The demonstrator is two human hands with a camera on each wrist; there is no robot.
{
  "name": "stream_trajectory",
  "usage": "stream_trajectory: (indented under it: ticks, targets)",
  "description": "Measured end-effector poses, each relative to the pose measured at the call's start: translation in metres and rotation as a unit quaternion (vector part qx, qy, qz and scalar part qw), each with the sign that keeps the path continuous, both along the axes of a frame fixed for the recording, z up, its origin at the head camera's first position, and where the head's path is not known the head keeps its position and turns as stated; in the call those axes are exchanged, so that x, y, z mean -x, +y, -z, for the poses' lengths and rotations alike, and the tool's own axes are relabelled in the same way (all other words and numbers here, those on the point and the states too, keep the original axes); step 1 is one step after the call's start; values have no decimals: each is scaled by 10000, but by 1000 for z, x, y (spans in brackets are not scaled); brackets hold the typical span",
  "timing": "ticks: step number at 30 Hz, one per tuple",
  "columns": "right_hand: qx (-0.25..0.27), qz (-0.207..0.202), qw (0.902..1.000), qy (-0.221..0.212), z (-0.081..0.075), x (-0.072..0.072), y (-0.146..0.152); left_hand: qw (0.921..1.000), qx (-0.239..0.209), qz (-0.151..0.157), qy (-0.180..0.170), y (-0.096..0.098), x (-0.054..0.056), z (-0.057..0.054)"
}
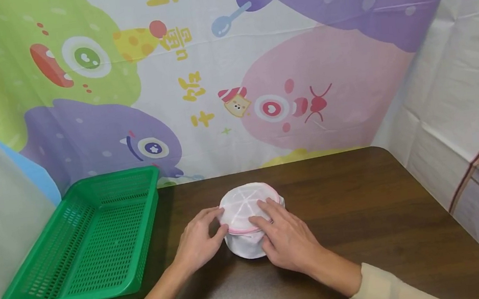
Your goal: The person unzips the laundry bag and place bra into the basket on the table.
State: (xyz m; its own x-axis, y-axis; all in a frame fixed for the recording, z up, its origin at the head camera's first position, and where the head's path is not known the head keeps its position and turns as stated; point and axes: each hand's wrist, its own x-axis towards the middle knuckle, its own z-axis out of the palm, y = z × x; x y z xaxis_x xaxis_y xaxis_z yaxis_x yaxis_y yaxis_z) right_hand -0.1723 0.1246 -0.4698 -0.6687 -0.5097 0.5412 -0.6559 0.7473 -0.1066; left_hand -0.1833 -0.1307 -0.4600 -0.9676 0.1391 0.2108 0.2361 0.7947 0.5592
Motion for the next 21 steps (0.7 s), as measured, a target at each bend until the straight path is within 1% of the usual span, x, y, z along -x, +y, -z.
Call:
stream_trajectory:
  ticks: [4, 7, 12, 17, 21]
  targets:
    - [-51, -21, 10000, 37, -2, 0, 1, 9999, -16, 14, 107, -1, 0, 1]
    - [-71, -78, 9998, 168, -4, 1, 1, 9999, -37, -30, 162, -4, 0, 0]
    - [-43, -212, 9992, 336, -14, 7, 0, 9998, -28, -172, 138, -8, -1, -3]
    - [-20, -367, 9990, 243, -27, 12, -2, 9995, -15, -253, 164, -10, -3, -6]
    - [-15, -478, 9988, 114, -32, 15, -5, 9990, -221, -297, 234, -13, -3, -5]
